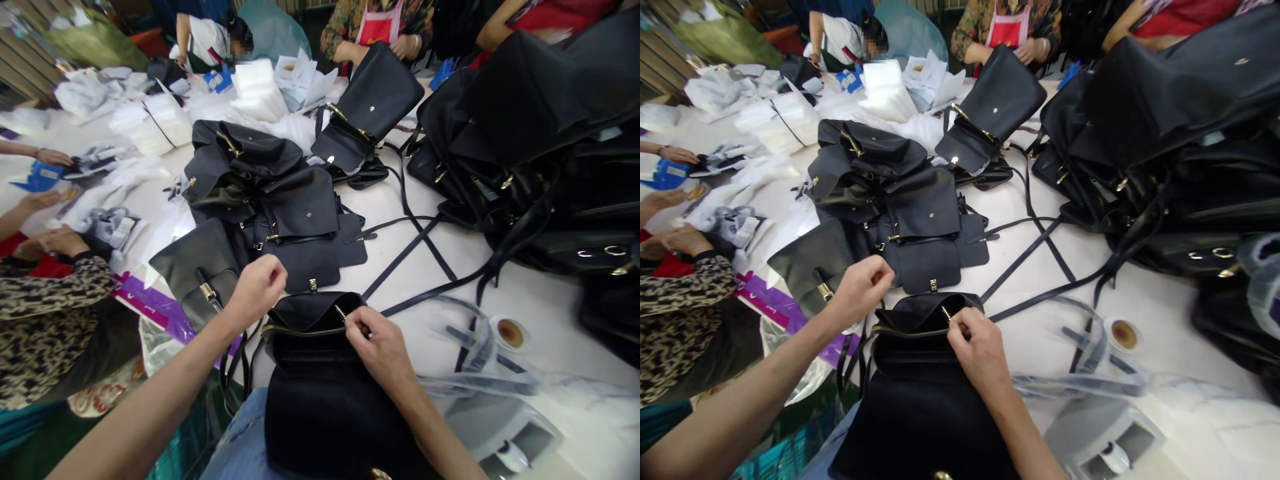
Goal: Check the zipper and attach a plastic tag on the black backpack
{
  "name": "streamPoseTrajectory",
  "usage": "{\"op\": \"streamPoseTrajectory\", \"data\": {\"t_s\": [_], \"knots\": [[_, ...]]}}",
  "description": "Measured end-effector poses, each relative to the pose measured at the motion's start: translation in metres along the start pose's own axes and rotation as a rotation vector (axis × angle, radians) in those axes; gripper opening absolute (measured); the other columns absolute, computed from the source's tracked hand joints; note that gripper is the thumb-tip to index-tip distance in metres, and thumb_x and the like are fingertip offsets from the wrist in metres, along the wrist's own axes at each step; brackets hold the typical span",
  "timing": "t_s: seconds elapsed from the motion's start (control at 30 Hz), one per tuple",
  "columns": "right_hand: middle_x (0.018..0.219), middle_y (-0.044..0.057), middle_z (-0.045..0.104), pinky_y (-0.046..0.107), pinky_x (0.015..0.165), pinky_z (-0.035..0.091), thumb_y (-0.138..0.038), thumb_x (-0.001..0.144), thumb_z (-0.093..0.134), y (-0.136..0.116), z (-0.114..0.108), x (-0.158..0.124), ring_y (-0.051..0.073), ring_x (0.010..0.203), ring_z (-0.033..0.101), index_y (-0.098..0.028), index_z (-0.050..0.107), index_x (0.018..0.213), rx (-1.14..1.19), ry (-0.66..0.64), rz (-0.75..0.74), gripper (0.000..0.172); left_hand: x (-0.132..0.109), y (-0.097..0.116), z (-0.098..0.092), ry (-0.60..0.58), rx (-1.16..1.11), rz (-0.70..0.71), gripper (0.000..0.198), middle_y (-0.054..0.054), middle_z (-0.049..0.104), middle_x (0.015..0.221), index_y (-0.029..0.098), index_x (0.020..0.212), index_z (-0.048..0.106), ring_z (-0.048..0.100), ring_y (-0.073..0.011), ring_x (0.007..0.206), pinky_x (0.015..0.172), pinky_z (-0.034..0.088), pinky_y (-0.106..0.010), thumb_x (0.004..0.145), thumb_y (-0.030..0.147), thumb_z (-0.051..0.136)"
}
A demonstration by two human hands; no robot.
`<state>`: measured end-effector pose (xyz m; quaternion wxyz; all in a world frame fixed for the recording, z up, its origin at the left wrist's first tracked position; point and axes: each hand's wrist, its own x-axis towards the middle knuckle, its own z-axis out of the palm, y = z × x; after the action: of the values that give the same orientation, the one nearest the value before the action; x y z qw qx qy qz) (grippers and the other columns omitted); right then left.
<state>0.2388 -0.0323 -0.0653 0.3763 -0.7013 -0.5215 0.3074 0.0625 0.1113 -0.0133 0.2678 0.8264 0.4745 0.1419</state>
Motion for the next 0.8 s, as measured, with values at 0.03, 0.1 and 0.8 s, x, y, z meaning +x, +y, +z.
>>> {"op": "streamPoseTrajectory", "data": {"t_s": [0.03,0.1,0.8], "knots": [[0.062,-0.002,0.049,0.026,0.058,0.035,-0.023,0.083,0.048,0.001,-0.001,0.0,0.014,0.058,0.046,-0.021,0.05,0.064,0.084,0.002,0.052,0.02,-0.006,0.005,-0.002,-0.145,-0.19,-0.043,0.017,0.002,0.05,0.06,0.018,0.066,0.053,0.045,-0.0114,0.055,0.053,0.036,-0.022,0.083,0.022,0.049],[0.062,-0.003,0.049,0.025,0.056,0.036,-0.027,0.084,0.049,0.003,-0.002,0.003,0.013,0.057,0.045,-0.021,0.052,0.065,0.199,-0.005,0.106,0.02,-0.022,0.02,0.003,-0.477,-0.522,-0.169,0.025,0.004,0.05,0.055,0.017,0.07,0.058,0.04,-0.0087,0.044,0.043,0.029,-0.02,0.085,0.034,0.047],[0.066,-0.001,0.053,0.026,0.061,0.038,-0.023,0.088,0.052,-0.001,0.021,-0.006,0.014,0.063,0.05,-0.02,0.055,0.065,0.038,0.23,-0.109,0.023,-0.032,0.052,0.071,-0.039,-0.113,-0.026,0.021,0.0,0.05,0.066,0.018,0.06,0.046,0.048,-0.0136,0.062,0.06,0.032,-0.026,0.079,0.008,0.046]]}}
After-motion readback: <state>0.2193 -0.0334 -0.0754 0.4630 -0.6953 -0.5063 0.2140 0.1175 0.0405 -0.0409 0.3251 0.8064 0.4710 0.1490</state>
